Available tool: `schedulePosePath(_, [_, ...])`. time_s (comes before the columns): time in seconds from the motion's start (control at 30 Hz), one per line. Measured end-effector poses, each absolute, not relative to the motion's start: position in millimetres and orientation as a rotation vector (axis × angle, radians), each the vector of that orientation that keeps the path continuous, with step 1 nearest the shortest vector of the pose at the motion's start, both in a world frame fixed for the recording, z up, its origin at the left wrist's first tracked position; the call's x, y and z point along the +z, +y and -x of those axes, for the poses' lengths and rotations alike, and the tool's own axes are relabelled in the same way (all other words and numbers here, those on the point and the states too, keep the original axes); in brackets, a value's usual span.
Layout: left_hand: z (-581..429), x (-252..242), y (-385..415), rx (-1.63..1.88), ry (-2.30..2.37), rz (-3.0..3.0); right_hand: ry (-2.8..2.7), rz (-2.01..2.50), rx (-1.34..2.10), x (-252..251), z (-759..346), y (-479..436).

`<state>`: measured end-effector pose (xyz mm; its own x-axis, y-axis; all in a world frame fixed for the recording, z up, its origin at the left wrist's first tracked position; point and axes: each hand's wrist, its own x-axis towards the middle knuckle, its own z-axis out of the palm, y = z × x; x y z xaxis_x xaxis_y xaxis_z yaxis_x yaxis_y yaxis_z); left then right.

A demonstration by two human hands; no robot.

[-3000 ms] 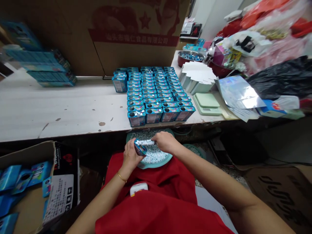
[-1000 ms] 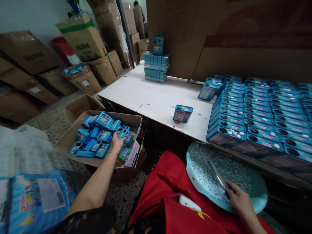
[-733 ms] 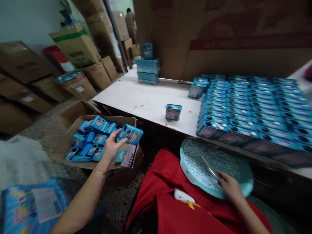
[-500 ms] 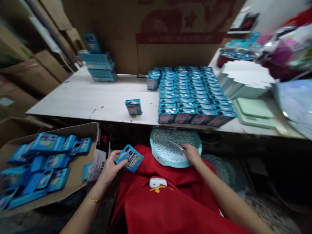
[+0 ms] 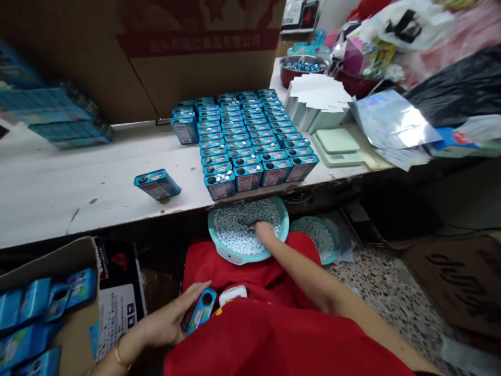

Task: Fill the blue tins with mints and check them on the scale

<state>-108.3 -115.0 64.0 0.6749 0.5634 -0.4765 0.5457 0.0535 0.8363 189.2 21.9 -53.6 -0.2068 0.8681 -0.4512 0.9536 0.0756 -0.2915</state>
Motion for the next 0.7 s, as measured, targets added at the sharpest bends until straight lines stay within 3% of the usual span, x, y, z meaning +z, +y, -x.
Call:
schedulePosePath(0.33, [76.8,33.8,-73.7,0.608,1.405,-1.588,2.175,-1.902,-1.374,-86.7,-183.5,35.2])
schedulePosePath(0.47, [45.5,23.4,-47.1,0.816,1.466,-1.675,2.233,-1.908,-1.438,-58.8,-212.4,35.3])
schedulePosePath(0.7, [2.6,-4.6,-17.3,0.888,1.631,-1.932,2.433,-1.843,-1.391,31.5,-244.1,40.0])
